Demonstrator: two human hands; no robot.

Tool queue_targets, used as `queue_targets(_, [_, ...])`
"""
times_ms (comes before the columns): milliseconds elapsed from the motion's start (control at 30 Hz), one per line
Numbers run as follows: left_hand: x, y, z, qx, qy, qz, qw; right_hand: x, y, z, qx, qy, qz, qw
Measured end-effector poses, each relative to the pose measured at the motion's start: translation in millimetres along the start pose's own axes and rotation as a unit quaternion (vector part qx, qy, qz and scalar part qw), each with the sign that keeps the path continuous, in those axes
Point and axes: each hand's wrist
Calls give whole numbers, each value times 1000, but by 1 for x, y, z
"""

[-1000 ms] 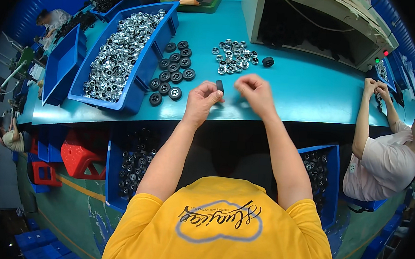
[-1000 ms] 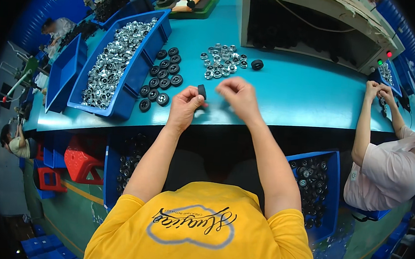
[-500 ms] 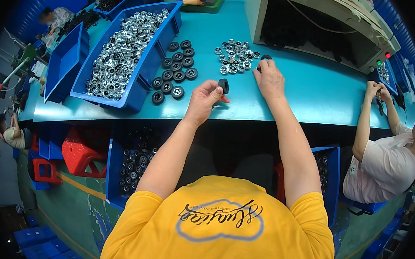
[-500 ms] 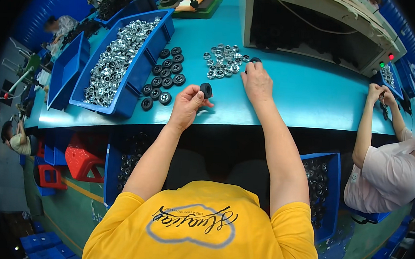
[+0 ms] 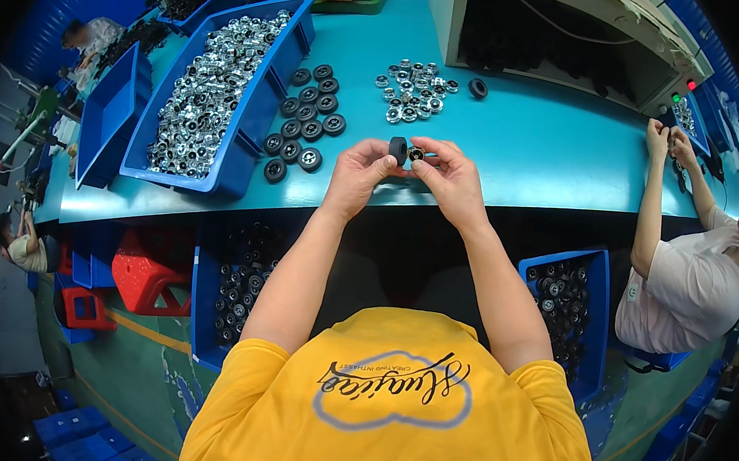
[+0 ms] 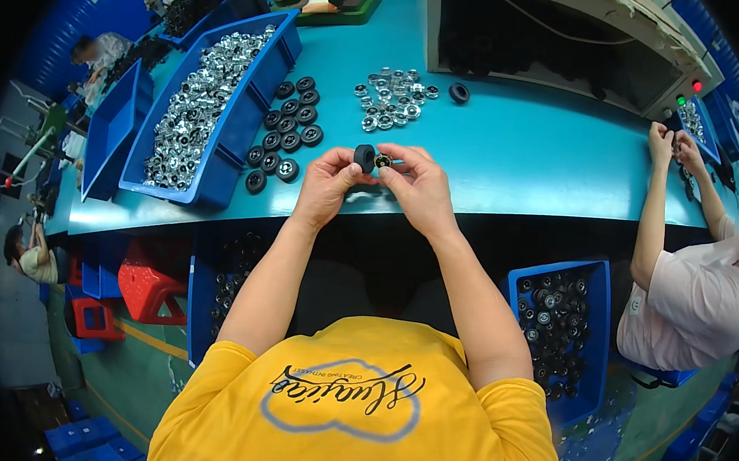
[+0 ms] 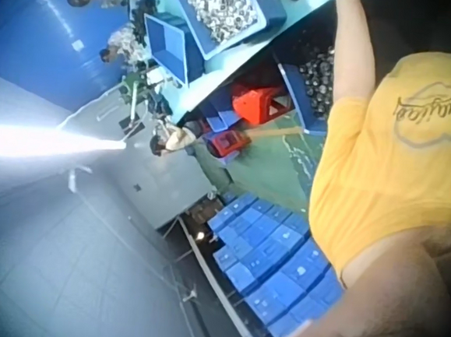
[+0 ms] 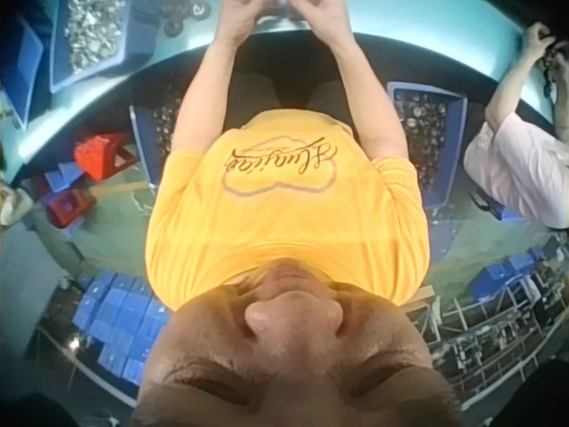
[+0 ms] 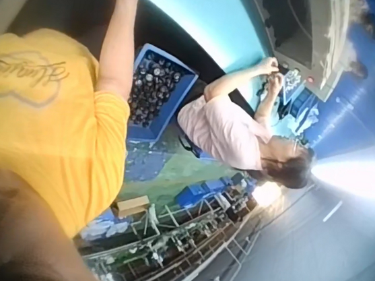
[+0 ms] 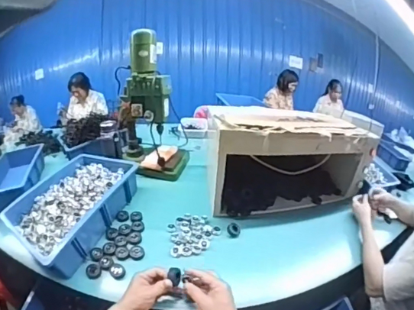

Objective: Assembling toy wheels by inserting metal bearings into rubber tires at a factory workbench.

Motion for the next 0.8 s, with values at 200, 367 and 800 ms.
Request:
queue_targets(200, [-1, 1, 1, -5, -31, -11, 999, -7, 7, -20, 24, 93, 27, 995])
queue_targets(367, [-3, 1, 3, 11, -19, -22, 1000, -2, 5, -9, 20, 30, 9, 999])
queue_targets(800, [-10, 2, 5, 22, -65, -62, 996, -12, 13, -2, 21, -3, 67, 998])
Point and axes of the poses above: each hand's wrist, its own y-axis away from the middle knuckle, its own x-axis out of the back of the hand, z = x × y
